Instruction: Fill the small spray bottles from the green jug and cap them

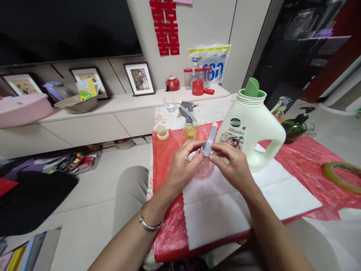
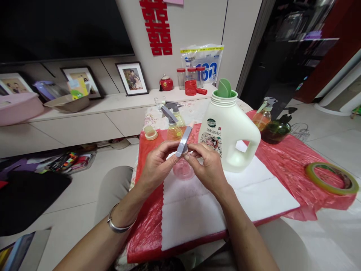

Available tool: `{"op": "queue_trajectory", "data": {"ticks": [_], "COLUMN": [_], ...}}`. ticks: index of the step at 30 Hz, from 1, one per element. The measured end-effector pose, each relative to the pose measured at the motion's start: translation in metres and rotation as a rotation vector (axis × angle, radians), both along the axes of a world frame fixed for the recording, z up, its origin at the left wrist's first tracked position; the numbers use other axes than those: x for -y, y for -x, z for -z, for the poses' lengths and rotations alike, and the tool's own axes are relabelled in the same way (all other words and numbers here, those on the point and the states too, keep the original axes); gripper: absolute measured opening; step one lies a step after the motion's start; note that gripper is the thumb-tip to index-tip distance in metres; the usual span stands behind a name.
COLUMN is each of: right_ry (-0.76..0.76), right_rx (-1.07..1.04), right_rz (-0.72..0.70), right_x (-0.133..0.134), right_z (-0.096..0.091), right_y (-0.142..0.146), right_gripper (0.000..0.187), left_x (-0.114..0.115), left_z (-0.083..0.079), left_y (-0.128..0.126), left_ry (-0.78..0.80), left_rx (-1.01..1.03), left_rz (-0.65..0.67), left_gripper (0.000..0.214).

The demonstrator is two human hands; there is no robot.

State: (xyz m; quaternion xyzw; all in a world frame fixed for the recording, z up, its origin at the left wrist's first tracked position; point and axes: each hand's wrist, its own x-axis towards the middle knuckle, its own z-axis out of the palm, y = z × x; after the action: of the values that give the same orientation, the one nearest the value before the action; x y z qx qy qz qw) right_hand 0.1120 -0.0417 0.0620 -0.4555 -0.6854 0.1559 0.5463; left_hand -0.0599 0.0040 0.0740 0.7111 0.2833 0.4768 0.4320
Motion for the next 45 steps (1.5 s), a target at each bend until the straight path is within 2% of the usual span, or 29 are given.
{"op": "queue_trajectory", "data": {"ticks": [11,17,36,45], "right_ry": [-0.081,-0.078,-0.056,-0.034], "right_rx": [0.074,0.092,0.114,0.101], "right_rz": [0.037,0.057,0.07,0.073], "right_x": [-0.001,-0.003,-0.002,-0.002], "right_z": [-0.001,0.0,0.0,0.0], "right_y": [0.003,0.005,0.006,0.005], "right_gripper": [0.019,0.019,0.019,0.019], "left_x": [0.001,0.0,0.008,0.005], "left_z": [0.023,0.024,0.028,0.029], "left_y": [-0.006,-0.007,-0.012,-0.011], "left_ry": [0.061,0.118,0.166,0.144], "left_rx": [0.167,0.213,0.257,0.205], "left_rz": [-0.017,-0.011,-0.06,-0.06], "left_gripper": [0.03,0.029,0.027,0.03]}}
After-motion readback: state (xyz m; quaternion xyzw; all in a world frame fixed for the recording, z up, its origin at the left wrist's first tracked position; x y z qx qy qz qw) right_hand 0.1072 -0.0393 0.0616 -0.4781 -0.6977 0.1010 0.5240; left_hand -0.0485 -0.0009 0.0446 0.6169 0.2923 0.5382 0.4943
